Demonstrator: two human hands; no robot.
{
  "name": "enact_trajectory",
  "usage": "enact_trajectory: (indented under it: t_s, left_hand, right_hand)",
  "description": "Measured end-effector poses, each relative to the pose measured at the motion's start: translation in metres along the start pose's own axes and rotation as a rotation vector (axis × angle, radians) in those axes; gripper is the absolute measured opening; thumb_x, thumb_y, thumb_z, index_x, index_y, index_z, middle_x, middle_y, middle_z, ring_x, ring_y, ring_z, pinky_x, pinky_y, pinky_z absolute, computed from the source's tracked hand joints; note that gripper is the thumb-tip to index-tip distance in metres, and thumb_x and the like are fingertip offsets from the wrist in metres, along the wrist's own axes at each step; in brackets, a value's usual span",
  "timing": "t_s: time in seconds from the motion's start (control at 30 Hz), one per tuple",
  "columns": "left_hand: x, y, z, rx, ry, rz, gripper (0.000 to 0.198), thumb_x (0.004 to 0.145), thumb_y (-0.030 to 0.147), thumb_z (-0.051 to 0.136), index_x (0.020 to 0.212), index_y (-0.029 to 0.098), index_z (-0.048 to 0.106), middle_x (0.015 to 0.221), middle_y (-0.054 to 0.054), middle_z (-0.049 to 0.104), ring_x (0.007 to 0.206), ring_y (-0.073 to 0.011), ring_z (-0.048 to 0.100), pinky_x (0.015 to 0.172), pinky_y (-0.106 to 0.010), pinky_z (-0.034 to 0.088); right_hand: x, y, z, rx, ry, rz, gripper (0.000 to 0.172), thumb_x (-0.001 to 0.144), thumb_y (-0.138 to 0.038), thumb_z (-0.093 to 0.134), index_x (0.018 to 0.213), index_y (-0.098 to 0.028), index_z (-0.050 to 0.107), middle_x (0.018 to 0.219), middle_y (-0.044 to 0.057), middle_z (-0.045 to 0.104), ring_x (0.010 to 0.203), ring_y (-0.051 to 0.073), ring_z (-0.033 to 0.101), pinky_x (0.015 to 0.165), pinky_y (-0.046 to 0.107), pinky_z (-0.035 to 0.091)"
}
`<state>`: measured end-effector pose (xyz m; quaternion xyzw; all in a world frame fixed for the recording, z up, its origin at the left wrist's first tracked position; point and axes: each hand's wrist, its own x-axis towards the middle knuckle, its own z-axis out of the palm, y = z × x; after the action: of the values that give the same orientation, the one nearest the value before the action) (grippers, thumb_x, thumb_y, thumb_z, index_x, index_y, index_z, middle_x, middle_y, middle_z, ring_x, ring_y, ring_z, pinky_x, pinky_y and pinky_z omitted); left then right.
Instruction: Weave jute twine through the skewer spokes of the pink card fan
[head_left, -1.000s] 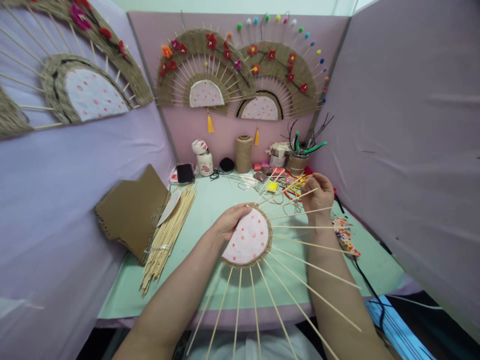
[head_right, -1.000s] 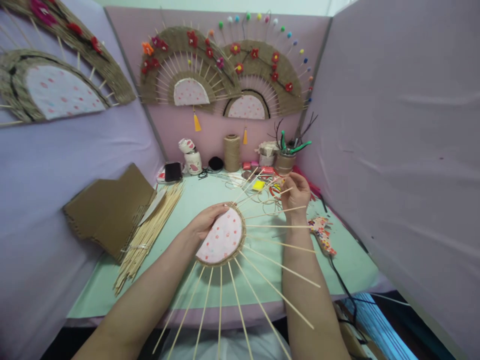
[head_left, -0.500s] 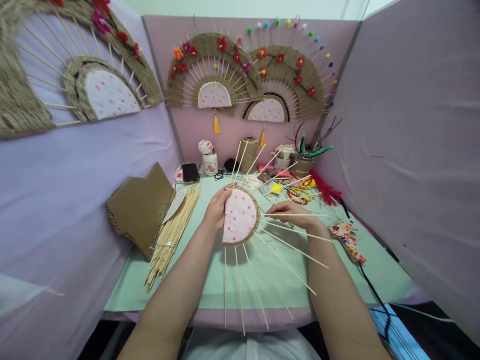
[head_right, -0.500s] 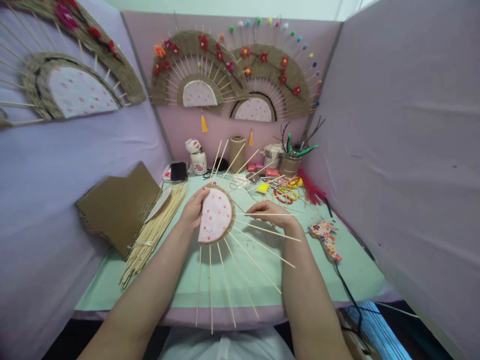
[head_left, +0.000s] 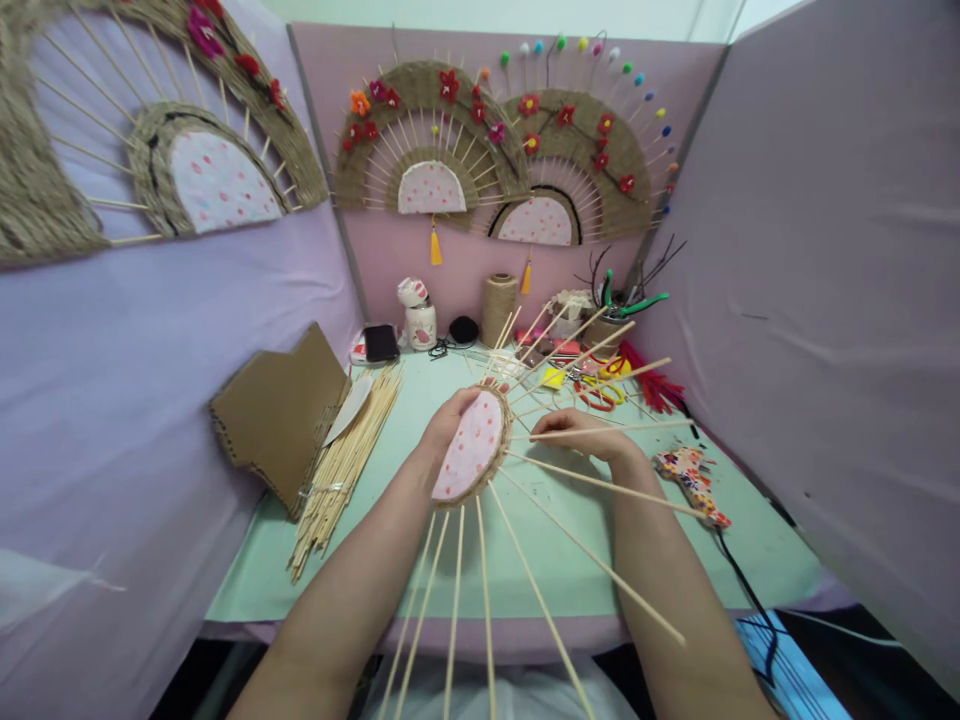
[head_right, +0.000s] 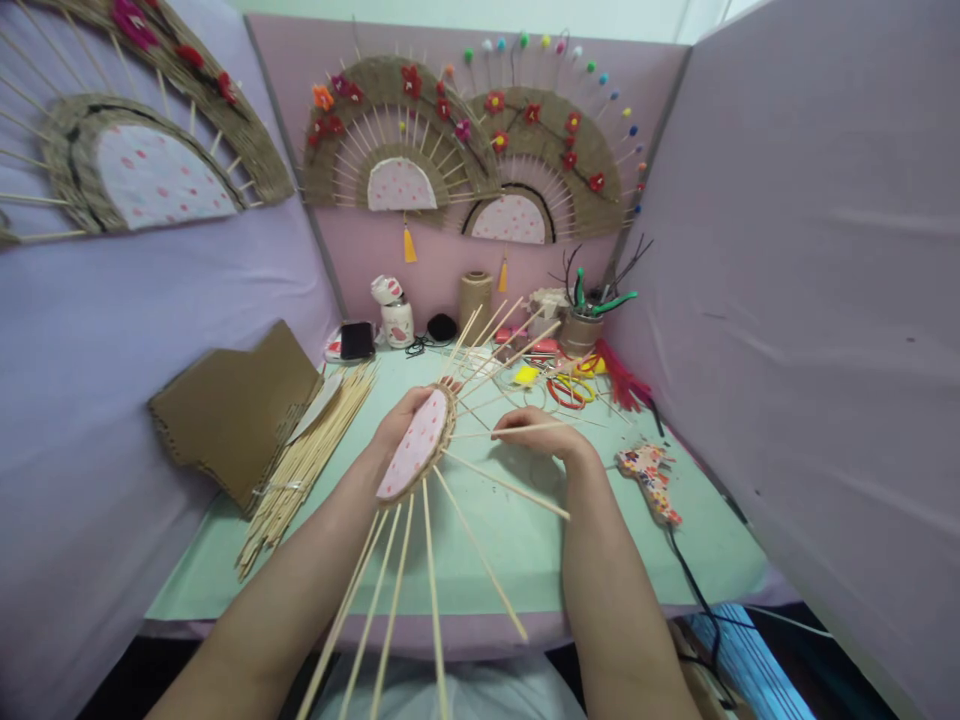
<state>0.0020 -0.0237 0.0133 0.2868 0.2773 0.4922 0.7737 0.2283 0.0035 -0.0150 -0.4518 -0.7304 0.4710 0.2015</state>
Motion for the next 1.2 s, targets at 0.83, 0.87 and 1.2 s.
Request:
enact_trajectory:
  t_s: [0.83,0.87,1.2]
  left_hand:
    - [0.003,-0.008,0.001,0.263,0.078,0.239,0.042,0.059,0.026,0.077,0.096,0.018,0.060,0.088,-0.003,0.070,0.068,-0.0141,0.064,0.066,-0.027,0.050]
    - [0.004,-0.009,0.001,0.259,0.085,0.256,0.041,0.059,0.026,0.077,0.095,0.018,0.059,0.088,-0.003,0.070,0.070,-0.0144,0.065,0.067,-0.027,0.050]
    - [0.006,-0.015,-0.002,0.291,0.115,0.181,0.036,0.065,0.030,0.072,0.094,0.021,0.055,0.068,0.003,0.064,0.057,-0.0112,0.060,0.055,-0.022,0.046]
  right_hand:
    - [0.018,-0.025,0.041,0.749,0.218,-0.124,0.027,0.061,-0.031,0.075,0.086,-0.023,0.066,0.079,0.000,0.067,0.064,0.014,0.060,0.060,0.028,0.046]
    - [0.019,-0.023,0.041,0.751,0.252,-0.108,0.024,0.061,-0.031,0.075,0.082,-0.022,0.067,0.074,0.000,0.067,0.061,0.013,0.059,0.059,0.027,0.045]
    - [0.011,-0.021,0.031,0.685,0.134,-0.140,0.025,0.061,-0.031,0.075,0.083,-0.020,0.071,0.076,0.003,0.069,0.067,0.016,0.062,0.062,0.029,0.046]
